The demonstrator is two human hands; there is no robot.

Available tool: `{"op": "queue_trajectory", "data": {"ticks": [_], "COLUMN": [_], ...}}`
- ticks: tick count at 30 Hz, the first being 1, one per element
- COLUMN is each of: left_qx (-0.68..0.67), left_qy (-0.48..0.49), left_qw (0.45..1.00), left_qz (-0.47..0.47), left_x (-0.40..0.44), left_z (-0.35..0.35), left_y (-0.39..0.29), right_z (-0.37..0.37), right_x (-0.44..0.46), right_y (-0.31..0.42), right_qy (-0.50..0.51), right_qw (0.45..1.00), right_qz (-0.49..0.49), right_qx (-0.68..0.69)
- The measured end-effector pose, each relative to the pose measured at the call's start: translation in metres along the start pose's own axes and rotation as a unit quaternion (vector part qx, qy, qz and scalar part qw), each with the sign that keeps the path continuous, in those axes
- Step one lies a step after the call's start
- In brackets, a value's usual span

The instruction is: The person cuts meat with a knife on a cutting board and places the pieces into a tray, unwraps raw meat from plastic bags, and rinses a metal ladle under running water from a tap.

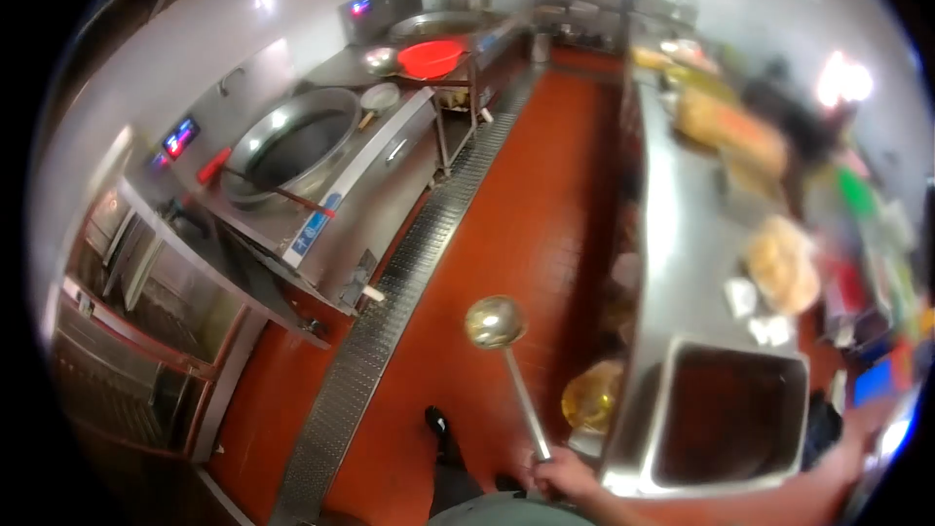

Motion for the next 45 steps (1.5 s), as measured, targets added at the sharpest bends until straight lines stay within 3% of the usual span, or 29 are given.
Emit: {"op": "queue_trajectory", "data": {"ticks": [4,6,7,9,10,12,14,16,19,20,22,24,25,26,28,30,31,33,34,35,38,41,42,43,44,45], "left_qx": [0.106,0.251,0.385,0.626,0.626,0.314,-0.006,0.052,0.087,0.105,0.149,0.230,0.483,0.688,0.695,0.596,0.559,0.526,0.508,0.520,0.565,0.674,0.670,0.434,0.399,0.251], "left_qy": [0.045,0.057,0.041,-0.058,-0.126,-0.168,-0.191,-0.220,-0.263,-0.246,-0.212,-0.200,-0.202,-0.181,-0.060,-0.004,0.017,0.051,-0.023,0.086,0.082,-0.017,-0.074,-0.066,-0.060,-0.045], "left_qw": [0.993,0.963,0.911,0.731,0.714,0.898,0.948,0.922,0.883,0.892,0.907,0.924,0.784,0.572,0.603,0.736,0.773,0.798,0.581,0.808,0.773,0.612,0.590,0.841,0.867,0.910], "left_qz": [-0.012,-0.074,-0.144,-0.266,-0.288,-0.260,-0.256,-0.313,-0.380,-0.364,-0.332,-0.230,-0.333,-0.409,-0.387,-0.321,-0.300,-0.288,-0.635,-0.264,-0.276,-0.414,-0.444,-0.317,-0.294,-0.328], "left_x": [0.068,0.111,0.136,0.183,0.187,0.214,0.212,0.155,0.166,0.169,0.160,0.175,0.189,0.204,0.204,0.244,0.261,0.293,0.250,0.317,0.347,0.383,0.396,0.332,0.366,0.353], "left_z": [0.063,0.114,0.138,0.192,0.230,0.305,0.369,0.404,0.420,0.418,0.411,0.400,0.370,0.331,0.313,0.318,0.317,0.309,0.308,0.303,0.288,0.252,0.238,0.299,0.294,0.304], "left_y": [-0.023,-0.072,-0.112,-0.216,-0.284,-0.391,-0.505,-0.632,-0.756,-0.781,-0.816,-0.819,-0.835,-0.835,-0.840,-0.844,-0.846,-0.851,-0.899,-0.883,-1.028,-1.213,-1.283,-1.388,-1.454,-1.531], "right_z": [-0.015,-0.025,-0.028,-0.025,-0.020,-0.013,-0.003,0.013,0.050,0.062,0.092,0.107,0.118,0.128,0.148,0.168,0.179,0.199,0.210,0.225,0.266,0.296,0.304,0.318,0.331,0.348], "right_x": [0.043,0.074,0.085,0.099,0.107,0.133,0.163,0.198,0.258,0.278,0.306,0.329,0.340,0.350,0.376,0.405,0.422,0.448,0.472,0.489,0.529,0.554,0.562,0.571,0.582,0.598], "right_y": [0.066,0.105,0.127,0.160,0.172,0.207,0.247,0.285,0.351,0.369,0.417,0.463,0.489,0.516,0.568,0.616,0.637,0.678,0.707,0.725,0.794,0.871,0.893,0.908,0.920,0.936], "right_qy": [-0.092,-0.107,-0.106,-0.129,-0.146,-0.171,-0.196,-0.212,-0.207,-0.208,-0.187,-0.180,-0.180,-0.177,-0.185,-0.185,-0.181,-0.183,-0.177,-0.170,-0.200,-0.221,-0.223,-0.243,-0.250,-0.256], "right_qw": [0.991,0.970,0.965,0.952,0.945,0.937,0.935,0.935,0.944,0.933,0.951,0.949,0.948,0.951,0.954,0.959,0.961,0.957,0.957,0.954,0.950,0.948,0.946,0.942,0.940,0.938], "right_qz": [-0.005,0.020,0.034,0.060,0.077,0.106,0.126,0.120,0.119,0.120,0.111,0.085,0.073,0.080,0.084,0.082,0.082,0.082,0.089,0.108,0.094,0.074,0.068,0.056,0.063,0.075], "right_qx": [0.101,0.216,0.239,0.272,0.283,0.285,0.266,0.258,0.229,0.268,0.221,0.244,0.252,0.242,0.220,0.200,0.190,0.207,0.213,0.222,0.220,0.219,0.224,0.224,0.223,0.222]}}
Point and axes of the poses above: each hand's wrist, its own x-axis towards the middle knuckle, its own z-axis out of the back of the hand, y = z × x, the point moved 10 cm from there along x, towards the middle knuckle, and after that the axes turned 14 degrees about x, right-handed, at the moved point
